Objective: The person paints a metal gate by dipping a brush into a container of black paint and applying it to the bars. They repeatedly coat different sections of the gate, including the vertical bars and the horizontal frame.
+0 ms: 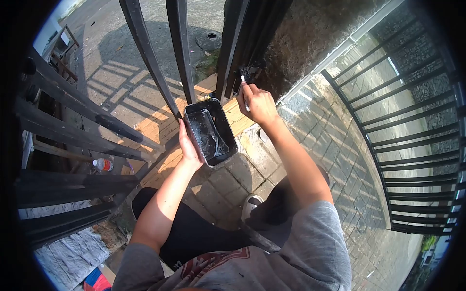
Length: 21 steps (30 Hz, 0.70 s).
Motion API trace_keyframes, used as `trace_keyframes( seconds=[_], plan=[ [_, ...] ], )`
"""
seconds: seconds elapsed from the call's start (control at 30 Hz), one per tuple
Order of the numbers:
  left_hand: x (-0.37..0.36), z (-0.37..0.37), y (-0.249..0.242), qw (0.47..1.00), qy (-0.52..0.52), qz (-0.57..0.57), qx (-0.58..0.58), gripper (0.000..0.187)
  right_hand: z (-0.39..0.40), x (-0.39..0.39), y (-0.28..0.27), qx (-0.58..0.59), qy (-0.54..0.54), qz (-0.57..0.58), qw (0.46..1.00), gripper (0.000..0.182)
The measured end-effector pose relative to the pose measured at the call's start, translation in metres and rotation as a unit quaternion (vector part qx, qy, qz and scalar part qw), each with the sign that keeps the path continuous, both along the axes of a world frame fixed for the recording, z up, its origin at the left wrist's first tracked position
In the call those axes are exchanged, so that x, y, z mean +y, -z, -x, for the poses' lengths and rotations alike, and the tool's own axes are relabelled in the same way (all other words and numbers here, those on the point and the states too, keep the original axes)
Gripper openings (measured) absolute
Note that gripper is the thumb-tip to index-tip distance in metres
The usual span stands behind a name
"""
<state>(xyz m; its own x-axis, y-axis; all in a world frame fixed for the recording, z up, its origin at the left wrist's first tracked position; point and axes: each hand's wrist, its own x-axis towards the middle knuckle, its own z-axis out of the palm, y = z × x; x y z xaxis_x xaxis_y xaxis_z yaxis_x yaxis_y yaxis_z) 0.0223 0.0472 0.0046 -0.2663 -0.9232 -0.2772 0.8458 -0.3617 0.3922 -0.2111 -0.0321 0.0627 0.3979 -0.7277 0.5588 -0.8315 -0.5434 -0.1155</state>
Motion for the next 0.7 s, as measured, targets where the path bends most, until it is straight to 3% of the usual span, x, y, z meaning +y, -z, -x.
trace_keyframes(
  seconds=[0.13, 0.23, 0.33, 0.4, 0.47, 0.6, 0.7],
  plan=[
    [-0.001, 0.001, 0.002, 1.000, -0.004, 0.002, -0.007, 0.077, -0.005, 0.001, -0.038, -0.070, -0.044, 0.140, 0.987, 0.042],
    [0.002, 0.003, -0.004, 1.000, 0.013, -0.008, 0.011, 0.080, 0.005, -0.005, -0.011, -0.008, 0.040, -0.020, 0.999, 0.026],
    [0.001, 0.001, -0.010, 1.000, 0.004, -0.004, -0.002, 0.079, 0.001, -0.012, 0.005, 0.066, 0.095, -0.182, 0.977, 0.017],
    [0.001, 0.002, -0.012, 1.000, -0.017, -0.016, 0.009, 0.074, 0.001, -0.011, -0.002, 0.018, 0.035, -0.045, 0.998, 0.018],
    [0.001, 0.003, -0.010, 1.000, -0.018, -0.009, 0.011, 0.072, -0.002, -0.008, -0.021, -0.067, -0.003, 0.049, 0.997, 0.029],
    [0.002, 0.005, -0.015, 1.000, -0.004, -0.011, 0.022, 0.072, 0.008, -0.005, -0.014, -0.009, -0.103, 0.108, 0.989, 0.036],
    [-0.001, 0.005, -0.003, 1.000, -0.022, -0.014, -0.001, 0.072, 0.004, -0.013, -0.007, -0.035, -0.055, 0.096, 0.993, 0.035]
  ],
)
